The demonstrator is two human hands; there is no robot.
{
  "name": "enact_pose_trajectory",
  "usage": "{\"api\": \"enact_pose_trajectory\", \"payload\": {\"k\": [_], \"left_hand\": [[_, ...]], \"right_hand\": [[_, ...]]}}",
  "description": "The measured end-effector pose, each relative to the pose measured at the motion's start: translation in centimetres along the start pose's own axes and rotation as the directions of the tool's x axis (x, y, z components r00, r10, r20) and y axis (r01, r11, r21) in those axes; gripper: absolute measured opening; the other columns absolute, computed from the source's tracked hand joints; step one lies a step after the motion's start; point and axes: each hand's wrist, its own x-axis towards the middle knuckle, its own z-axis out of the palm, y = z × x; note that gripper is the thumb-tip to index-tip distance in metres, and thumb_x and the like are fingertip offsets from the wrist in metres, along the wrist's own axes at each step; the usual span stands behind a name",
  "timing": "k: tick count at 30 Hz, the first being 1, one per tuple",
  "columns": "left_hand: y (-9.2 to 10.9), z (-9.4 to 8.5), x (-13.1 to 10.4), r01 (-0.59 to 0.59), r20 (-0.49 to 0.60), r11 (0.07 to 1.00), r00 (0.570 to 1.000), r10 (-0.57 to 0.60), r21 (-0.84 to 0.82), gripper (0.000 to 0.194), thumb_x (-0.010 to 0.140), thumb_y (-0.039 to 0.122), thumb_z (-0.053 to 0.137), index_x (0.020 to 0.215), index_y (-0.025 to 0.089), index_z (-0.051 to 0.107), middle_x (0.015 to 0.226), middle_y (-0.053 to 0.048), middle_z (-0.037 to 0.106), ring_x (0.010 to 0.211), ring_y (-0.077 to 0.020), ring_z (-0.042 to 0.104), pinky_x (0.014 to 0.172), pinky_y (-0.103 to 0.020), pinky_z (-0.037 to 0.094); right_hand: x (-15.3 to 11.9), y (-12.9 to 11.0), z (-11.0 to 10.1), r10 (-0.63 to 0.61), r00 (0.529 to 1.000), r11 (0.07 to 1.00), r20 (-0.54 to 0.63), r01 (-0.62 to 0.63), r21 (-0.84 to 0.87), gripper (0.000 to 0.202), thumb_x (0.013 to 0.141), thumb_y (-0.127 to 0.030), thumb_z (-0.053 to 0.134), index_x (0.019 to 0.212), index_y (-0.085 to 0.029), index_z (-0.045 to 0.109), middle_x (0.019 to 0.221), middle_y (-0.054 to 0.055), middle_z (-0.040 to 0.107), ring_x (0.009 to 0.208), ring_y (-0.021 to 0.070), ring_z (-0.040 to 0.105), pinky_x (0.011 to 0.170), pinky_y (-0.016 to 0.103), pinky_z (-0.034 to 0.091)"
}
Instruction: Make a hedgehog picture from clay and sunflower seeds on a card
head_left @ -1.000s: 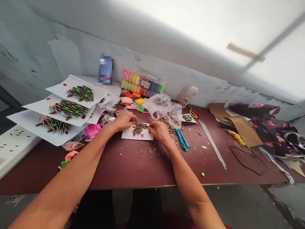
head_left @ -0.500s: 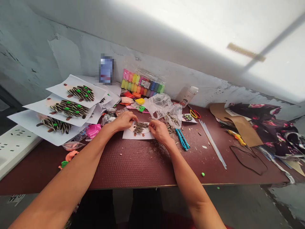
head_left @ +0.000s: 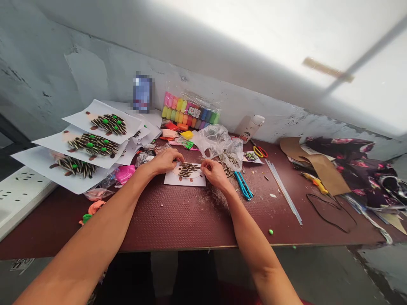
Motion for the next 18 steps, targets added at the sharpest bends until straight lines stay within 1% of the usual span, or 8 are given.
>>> {"api": "enact_pose_trajectory", "payload": {"k": [2,4,6,9,11,15,18], "left_hand": [[0.0,0.0,0.0,0.0,0.002,1.0,1.0,0.0,0.0,0.048,0.074,0.009,0.052,0.109,0.024,0.081,0.103,-0.005,0.076,0.102,-0.0237,0.067,0.092,-0.031,0.051],[-0.1,0.0,0.0,-0.002,-0.001,1.0,1.0,0.002,0.0,0.048,0.073,0.009,0.052,0.109,0.024,0.081,0.102,-0.005,0.076,0.102,-0.0232,0.067,0.091,-0.03,0.051],[-0.2,0.1,0.1,-0.001,-0.009,1.0,1.0,0.001,-0.001,0.047,0.073,0.009,0.053,0.108,0.024,0.081,0.102,-0.005,0.075,0.101,-0.0228,0.067,0.091,-0.03,0.051],[-0.5,0.3,0.2,0.0,-0.014,1.0,1.0,0.0,-0.001,0.046,0.074,0.011,0.052,0.108,0.024,0.08,0.102,-0.005,0.075,0.101,-0.0226,0.067,0.091,-0.03,0.051],[-0.6,0.4,0.2,-0.004,-0.015,1.0,1.0,0.004,0.0,0.046,0.075,0.012,0.052,0.108,0.024,0.08,0.102,-0.005,0.074,0.102,-0.0227,0.067,0.092,-0.031,0.051],[-0.7,0.4,0.2,-0.019,-0.021,1.0,1.0,0.019,0.005,0.046,0.074,0.012,0.052,0.108,0.024,0.08,0.102,-0.006,0.074,0.101,-0.0227,0.066,0.092,-0.031,0.052],[-0.7,0.5,0.1,-0.026,-0.03,1.0,0.999,0.026,0.011,0.046,0.073,0.012,0.051,0.106,0.023,0.08,0.1,-0.006,0.074,0.099,-0.0227,0.066,0.09,-0.032,0.052]], "right_hand": [[0.1,0.2,-0.3,0.013,1.0,1.0,-0.011,-0.013,0.013,0.013,0.082,-0.022,0.053,0.076,-0.019,0.064,0.066,-0.003,0.057,0.064,0.0133,0.048,0.062,0.023,0.032],[0.2,0.4,-0.7,0.043,0.998,0.999,-0.044,-0.044,-0.031,0.015,0.085,-0.023,0.053,0.079,-0.018,0.066,0.069,-0.002,0.061,0.065,0.0137,0.05,0.063,0.023,0.034],[0.3,0.6,-1.2,0.096,0.992,0.982,-0.086,-0.109,-0.157,0.018,0.088,-0.022,0.052,0.084,-0.017,0.069,0.076,0.001,0.067,0.068,0.0151,0.054,0.066,0.024,0.035],[0.2,0.8,-1.9,0.192,0.976,0.905,-0.104,-0.217,-0.365,0.021,0.091,-0.02,0.052,0.092,-0.017,0.074,0.087,0.007,0.074,0.077,0.0184,0.06,0.069,0.026,0.036],[0.2,0.8,-2.3,0.233,0.968,0.866,-0.096,-0.252,-0.431,0.024,0.094,-0.021,0.052,0.096,-0.018,0.075,0.093,0.009,0.076,0.083,0.0199,0.063,0.072,0.027,0.037],[0.3,1.2,-2.7,0.237,0.967,0.855,-0.097,-0.255,-0.452,0.032,0.1,-0.024,0.047,0.1,-0.019,0.078,0.102,0.01,0.078,0.095,0.0216,0.068,0.078,0.027,0.041],[0.5,2.1,-3.1,0.224,0.959,0.853,-0.175,-0.28,-0.44,0.037,0.1,-0.021,0.044,0.116,-0.017,0.077,0.117,0.013,0.076,0.108,0.0233,0.068,0.088,0.027,0.044]]}}
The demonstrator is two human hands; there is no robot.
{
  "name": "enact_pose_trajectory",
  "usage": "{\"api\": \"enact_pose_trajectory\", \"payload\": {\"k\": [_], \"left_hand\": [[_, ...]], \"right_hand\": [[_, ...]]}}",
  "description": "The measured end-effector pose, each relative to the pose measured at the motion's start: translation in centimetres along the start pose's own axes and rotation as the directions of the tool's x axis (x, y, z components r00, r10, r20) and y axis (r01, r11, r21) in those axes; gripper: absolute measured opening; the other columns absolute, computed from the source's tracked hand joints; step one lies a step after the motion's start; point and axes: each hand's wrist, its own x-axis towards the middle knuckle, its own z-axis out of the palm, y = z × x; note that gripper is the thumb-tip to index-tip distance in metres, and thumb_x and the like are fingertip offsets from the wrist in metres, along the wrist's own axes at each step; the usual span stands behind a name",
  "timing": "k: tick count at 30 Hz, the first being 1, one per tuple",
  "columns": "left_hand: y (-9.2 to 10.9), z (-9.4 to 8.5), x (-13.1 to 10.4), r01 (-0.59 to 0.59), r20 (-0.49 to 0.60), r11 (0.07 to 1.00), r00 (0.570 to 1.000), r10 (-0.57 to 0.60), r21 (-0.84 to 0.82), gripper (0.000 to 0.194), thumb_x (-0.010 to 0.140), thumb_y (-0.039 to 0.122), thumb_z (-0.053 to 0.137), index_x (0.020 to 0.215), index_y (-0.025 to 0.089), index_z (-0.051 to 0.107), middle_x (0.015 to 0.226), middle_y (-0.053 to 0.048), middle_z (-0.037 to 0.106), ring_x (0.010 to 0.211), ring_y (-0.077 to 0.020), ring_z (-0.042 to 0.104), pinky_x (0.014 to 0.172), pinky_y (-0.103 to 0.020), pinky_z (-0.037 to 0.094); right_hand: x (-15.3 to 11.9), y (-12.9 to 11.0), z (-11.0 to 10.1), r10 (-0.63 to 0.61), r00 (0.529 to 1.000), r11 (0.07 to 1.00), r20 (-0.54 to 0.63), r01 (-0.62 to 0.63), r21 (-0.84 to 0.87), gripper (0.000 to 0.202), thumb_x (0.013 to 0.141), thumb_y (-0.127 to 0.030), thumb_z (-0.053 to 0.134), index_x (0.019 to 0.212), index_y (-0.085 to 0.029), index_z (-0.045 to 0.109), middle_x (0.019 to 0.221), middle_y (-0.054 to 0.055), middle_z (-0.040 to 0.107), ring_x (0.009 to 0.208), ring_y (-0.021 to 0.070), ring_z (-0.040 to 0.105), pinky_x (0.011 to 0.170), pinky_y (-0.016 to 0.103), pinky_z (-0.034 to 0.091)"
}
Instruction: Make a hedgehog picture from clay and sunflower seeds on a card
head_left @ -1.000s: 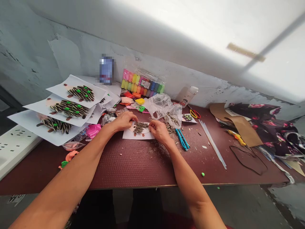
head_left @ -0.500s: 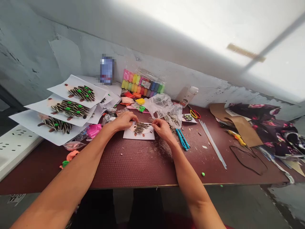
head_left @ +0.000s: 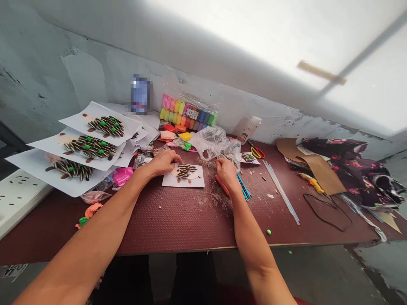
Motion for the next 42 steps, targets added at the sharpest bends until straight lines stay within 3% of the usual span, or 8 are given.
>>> {"api": "enact_pose_trajectory", "payload": {"k": [6,13,16,21,26,31,36,42], "left_hand": [[0.3,-0.1,-0.1,0.005,-0.017,1.0,1.0,-0.005,-0.007,0.046,0.072,0.011,0.051,0.106,0.023,0.081,0.097,-0.006,0.075,0.095,-0.0221,0.066,0.087,-0.03,0.052],[0.6,-0.2,-0.1,0.02,-0.001,1.0,1.0,-0.02,0.003,0.046,0.073,0.009,0.051,0.105,0.023,0.081,0.097,-0.006,0.075,0.097,-0.0232,0.067,0.088,-0.031,0.052],[0.5,-0.1,0.0,0.017,-0.005,1.0,1.0,-0.017,0.011,0.046,0.073,0.009,0.051,0.106,0.023,0.081,0.098,-0.006,0.074,0.096,-0.0224,0.067,0.088,-0.03,0.051],[0.3,0.0,-0.1,0.005,-0.013,1.0,1.0,-0.004,0.012,0.046,0.075,0.01,0.05,0.107,0.022,0.081,0.098,-0.007,0.073,0.097,-0.0222,0.066,0.088,-0.03,0.051],[0.1,0.1,0.0,-0.005,-0.011,1.0,1.0,0.005,0.014,0.045,0.074,0.011,0.05,0.105,0.022,0.081,0.097,-0.006,0.074,0.095,-0.0217,0.066,0.089,-0.031,0.052],[0.1,0.2,0.0,-0.008,-0.017,1.0,1.0,0.008,0.005,0.045,0.074,0.012,0.051,0.106,0.024,0.081,0.097,-0.005,0.075,0.096,-0.0216,0.066,0.089,-0.031,0.052],[0.2,0.1,-0.1,0.002,-0.018,1.0,1.0,-0.001,0.012,0.045,0.073,0.014,0.051,0.105,0.024,0.081,0.098,-0.006,0.075,0.096,-0.0217,0.066,0.088,-0.03,0.052],[0.1,0.1,0.0,-0.004,-0.014,1.0,1.0,0.004,0.011,0.045,0.073,0.015,0.051,0.106,0.024,0.081,0.098,-0.006,0.075,0.096,-0.022,0.066,0.088,-0.031,0.052]], "right_hand": [[0.5,1.9,0.4,0.038,0.996,0.999,-0.085,-0.04,-0.022,0.051,0.091,-0.005,0.04,0.13,-0.014,0.071,0.125,0.015,0.072,0.119,0.0242,0.065,0.103,0.03,0.044],[-0.1,1.5,0.6,-0.006,0.998,0.999,-0.062,0.008,0.038,0.051,0.088,-0.005,0.043,0.13,-0.011,0.071,0.127,0.016,0.072,0.122,0.026,0.064,0.106,0.034,0.046],[0.1,1.1,-0.1,-0.008,1.0,0.994,-0.028,0.011,0.106,0.05,0.09,-0.005,0.042,0.127,-0.015,0.074,0.125,0.012,0.074,0.119,0.0232,0.067,0.104,0.031,0.047],[0.0,1.5,-0.6,0.104,0.994,0.993,0.009,-0.104,-0.055,0.036,0.091,-0.008,0.05,0.113,-0.015,0.078,0.116,0.02,0.074,0.111,0.0309,0.069,0.096,0.035,0.048],[-0.1,2.3,-0.3,0.024,0.999,0.991,0.036,-0.019,-0.133,0.036,0.087,-0.006,0.054,0.111,-0.016,0.078,0.112,0.019,0.074,0.11,0.0293,0.068,0.092,0.033,0.049],[0.3,2.4,-0.2,0.03,0.997,0.999,0.072,-0.027,-0.045,0.035,0.08,-0.004,0.059,0.106,-0.017,0.078,0.104,0.015,0.077,0.101,0.027,0.071,0.086,0.031,0.05],[0.4,1.5,-0.2,-0.07,0.992,0.986,0.106,0.052,0.16,0.049,0.078,0.001,0.053,0.117,-0.017,0.075,0.105,0.008,0.078,0.098,0.0188,0.072,0.086,0.025,0.05],[0.3,1.3,-0.4,-0.055,0.998,0.987,-0.026,0.058,0.149,0.031,0.084,-0.009,0.056,0.104,-0.018,0.079,0.101,0.007,0.079,0.092,0.0184,0.069,0.085,0.027,0.048]]}}
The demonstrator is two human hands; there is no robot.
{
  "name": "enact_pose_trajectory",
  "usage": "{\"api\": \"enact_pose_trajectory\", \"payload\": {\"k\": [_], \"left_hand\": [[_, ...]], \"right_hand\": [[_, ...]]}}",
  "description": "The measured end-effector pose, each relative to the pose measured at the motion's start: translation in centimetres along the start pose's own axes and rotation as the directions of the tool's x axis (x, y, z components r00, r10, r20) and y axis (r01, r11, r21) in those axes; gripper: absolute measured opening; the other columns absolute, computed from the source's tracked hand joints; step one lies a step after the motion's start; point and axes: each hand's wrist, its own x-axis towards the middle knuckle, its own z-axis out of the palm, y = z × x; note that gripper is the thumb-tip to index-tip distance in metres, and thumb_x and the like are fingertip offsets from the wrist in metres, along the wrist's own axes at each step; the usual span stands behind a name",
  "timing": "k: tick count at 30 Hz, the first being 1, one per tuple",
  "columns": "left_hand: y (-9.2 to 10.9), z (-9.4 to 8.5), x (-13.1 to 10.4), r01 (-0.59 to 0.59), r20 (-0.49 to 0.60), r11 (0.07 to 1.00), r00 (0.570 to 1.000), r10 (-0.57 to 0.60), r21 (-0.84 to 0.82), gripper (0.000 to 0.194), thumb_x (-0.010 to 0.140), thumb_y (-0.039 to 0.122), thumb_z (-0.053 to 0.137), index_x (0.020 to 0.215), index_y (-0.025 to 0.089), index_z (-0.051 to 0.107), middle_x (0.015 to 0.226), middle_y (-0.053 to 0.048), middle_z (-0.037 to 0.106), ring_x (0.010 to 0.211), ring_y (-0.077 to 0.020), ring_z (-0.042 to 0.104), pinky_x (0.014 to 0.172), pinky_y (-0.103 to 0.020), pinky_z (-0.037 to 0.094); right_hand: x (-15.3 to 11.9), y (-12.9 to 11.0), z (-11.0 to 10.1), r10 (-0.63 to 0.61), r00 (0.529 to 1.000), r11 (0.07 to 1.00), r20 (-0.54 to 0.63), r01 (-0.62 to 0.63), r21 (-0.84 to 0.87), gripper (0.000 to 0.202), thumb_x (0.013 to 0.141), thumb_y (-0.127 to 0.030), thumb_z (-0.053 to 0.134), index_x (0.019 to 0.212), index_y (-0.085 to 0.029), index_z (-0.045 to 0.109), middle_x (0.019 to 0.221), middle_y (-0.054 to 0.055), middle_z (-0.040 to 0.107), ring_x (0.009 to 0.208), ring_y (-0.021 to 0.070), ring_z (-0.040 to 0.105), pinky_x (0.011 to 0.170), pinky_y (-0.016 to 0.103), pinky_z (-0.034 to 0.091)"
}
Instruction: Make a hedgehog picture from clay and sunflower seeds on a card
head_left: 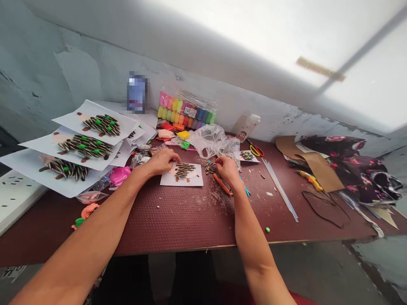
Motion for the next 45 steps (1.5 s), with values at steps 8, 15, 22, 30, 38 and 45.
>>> {"api": "enact_pose_trajectory", "payload": {"k": [8,15,22,30,38,45], "left_hand": [[-0.1,0.2,0.0,0.003,-0.012,1.0,1.0,-0.003,-0.011,0.044,0.073,0.013,0.052,0.104,0.024,0.081,0.098,-0.005,0.075,0.095,-0.0215,0.066,0.088,-0.03,0.052],[0.1,0.0,-0.1,0.013,-0.008,1.0,1.0,-0.013,-0.005,0.044,0.074,0.013,0.052,0.105,0.024,0.081,0.099,-0.006,0.075,0.097,-0.0223,0.066,0.089,-0.031,0.052],[0.2,0.0,0.0,0.02,-0.006,1.0,1.0,-0.02,0.002,0.045,0.074,0.013,0.052,0.106,0.024,0.081,0.097,-0.006,0.075,0.096,-0.0229,0.066,0.087,-0.031,0.052],[0.0,0.2,0.0,0.005,-0.005,1.0,1.0,-0.005,0.02,0.046,0.073,0.011,0.05,0.106,0.022,0.081,0.097,-0.006,0.075,0.097,-0.0222,0.066,0.088,-0.03,0.052],[0.1,0.3,0.1,0.026,-0.011,1.0,1.0,-0.026,0.01,0.046,0.073,0.011,0.052,0.106,0.023,0.081,0.097,-0.006,0.075,0.097,-0.0229,0.066,0.088,-0.031,0.051],[0.2,0.1,0.0,0.016,-0.008,1.0,1.0,-0.016,0.011,0.045,0.074,0.011,0.051,0.106,0.022,0.081,0.096,-0.006,0.075,0.096,-0.0227,0.066,0.089,-0.031,0.051]], "right_hand": [[-0.4,-1.1,0.4,-0.052,0.994,0.998,0.099,0.047,0.05,0.014,0.086,-0.025,0.066,0.087,-0.019,0.079,0.083,0.003,0.076,0.074,0.0152,0.063,0.067,0.023,0.04],[-0.7,-1.6,0.0,-0.005,0.978,0.998,0.209,0.016,-0.053,0.019,0.082,-0.017,0.067,0.095,-0.02,0.08,0.087,0.003,0.077,0.077,0.0169,0.065,0.066,0.024,0.038],[-0.8,-2.5,1.1,-0.101,0.995,0.993,0.016,0.102,-0.057,0.023,0.095,-0.026,0.06,0.105,-0.021,0.08,0.103,0.008,0.075,0.096,0.0197,0.065,0.085,0.027,0.044],[0.2,-5.0,2.9,-0.065,0.997,0.974,0.041,0.072,-0.214,0.023,0.099,-0.031,0.06,0.106,-0.018,0.078,0.112,0.011,0.072,0.107,0.0227,0.062,0.09,0.029,0.043],[0.1,-4.2,2.3,-0.055,0.994,0.952,0.099,0.082,-0.296,0.023,0.101,-0.03,0.058,0.112,-0.017,0.073,0.119,0.013,0.07,0.111,0.0252,0.062,0.092,0.032,0.043],[-0.3,-3.8,1.9,-0.139,0.99,0.98,-0.014,0.135,-0.148,0.018,0.097,-0.019,0.056,0.105,-0.015,0.072,0.107,0.012,0.073,0.099,0.0223,0.063,0.085,0.029,0.041]]}}
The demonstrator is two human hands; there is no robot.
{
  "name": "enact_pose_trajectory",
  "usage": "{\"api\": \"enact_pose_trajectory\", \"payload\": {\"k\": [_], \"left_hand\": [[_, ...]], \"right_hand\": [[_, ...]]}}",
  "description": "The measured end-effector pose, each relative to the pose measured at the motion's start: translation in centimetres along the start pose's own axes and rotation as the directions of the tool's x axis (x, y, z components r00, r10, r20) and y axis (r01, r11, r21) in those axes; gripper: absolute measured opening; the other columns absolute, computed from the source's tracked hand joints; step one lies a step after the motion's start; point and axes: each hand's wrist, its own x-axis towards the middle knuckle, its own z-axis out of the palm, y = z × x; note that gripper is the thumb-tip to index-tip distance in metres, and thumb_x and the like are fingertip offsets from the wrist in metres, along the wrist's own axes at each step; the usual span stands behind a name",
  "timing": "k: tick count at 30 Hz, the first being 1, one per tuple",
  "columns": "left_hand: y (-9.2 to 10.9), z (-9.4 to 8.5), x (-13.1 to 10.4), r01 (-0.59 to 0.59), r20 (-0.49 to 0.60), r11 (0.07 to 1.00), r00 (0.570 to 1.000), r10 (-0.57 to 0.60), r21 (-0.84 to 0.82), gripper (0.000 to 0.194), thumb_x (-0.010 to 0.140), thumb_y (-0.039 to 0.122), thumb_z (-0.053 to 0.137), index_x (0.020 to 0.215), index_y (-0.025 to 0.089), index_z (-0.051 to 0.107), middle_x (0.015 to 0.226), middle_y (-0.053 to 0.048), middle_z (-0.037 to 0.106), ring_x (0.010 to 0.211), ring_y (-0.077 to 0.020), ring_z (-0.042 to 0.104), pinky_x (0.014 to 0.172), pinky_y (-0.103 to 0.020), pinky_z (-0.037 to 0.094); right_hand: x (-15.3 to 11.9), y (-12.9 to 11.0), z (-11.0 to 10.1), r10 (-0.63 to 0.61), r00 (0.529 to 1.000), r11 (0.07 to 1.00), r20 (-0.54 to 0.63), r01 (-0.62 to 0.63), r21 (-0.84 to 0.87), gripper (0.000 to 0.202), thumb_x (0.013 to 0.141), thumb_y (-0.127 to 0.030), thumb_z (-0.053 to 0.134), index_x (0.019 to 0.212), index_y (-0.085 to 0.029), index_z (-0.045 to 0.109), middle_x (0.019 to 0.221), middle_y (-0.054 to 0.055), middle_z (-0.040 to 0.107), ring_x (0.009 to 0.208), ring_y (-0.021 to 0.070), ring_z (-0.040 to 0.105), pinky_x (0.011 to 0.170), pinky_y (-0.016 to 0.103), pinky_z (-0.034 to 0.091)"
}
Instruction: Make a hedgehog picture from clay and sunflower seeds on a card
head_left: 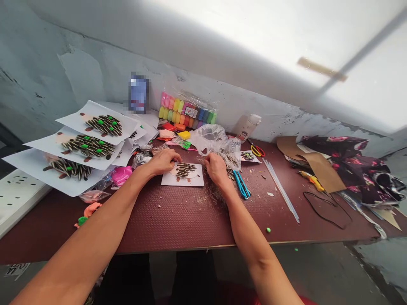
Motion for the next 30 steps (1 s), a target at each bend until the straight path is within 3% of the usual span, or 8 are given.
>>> {"api": "enact_pose_trajectory", "payload": {"k": [3,8,30], "left_hand": [[0.1,-0.1,0.0,0.0,0.001,1.0,1.0,0.0,0.0,0.045,0.074,0.011,0.051,0.106,0.022,0.081,0.098,-0.006,0.075,0.098,-0.023,0.066,0.09,-0.032,0.051],[0.0,0.0,0.0,-0.002,-0.007,1.0,1.0,0.002,0.0,0.045,0.074,0.012,0.051,0.106,0.022,0.081,0.097,-0.006,0.075,0.097,-0.0232,0.066,0.089,-0.032,0.051],[0.1,0.0,-0.1,0.0,-0.015,1.0,1.0,0.0,-0.003,0.045,0.073,0.013,0.05,0.104,0.023,0.081,0.098,-0.005,0.075,0.098,-0.0223,0.066,0.09,-0.03,0.052]], "right_hand": [[-0.3,0.7,0.0,-0.03,0.999,0.961,-0.039,0.04,0.273,0.016,0.095,-0.021,0.057,0.098,-0.016,0.073,0.09,0.005,0.074,0.079,0.0167,0.061,0.074,0.025,0.041],[-0.5,1.5,0.1,-0.159,0.982,0.842,0.101,0.082,0.533,0.017,0.084,-0.017,0.062,0.09,-0.016,0.078,0.082,0.002,0.074,0.073,0.0136,0.061,0.071,0.023,0.042],[-0.9,0.1,1.1,-0.192,0.976,0.909,0.099,0.139,0.393,0.016,0.086,-0.012,0.061,0.088,-0.019,0.075,0.084,0.001,0.075,0.073,0.0142,0.061,0.07,0.022,0.041]]}}
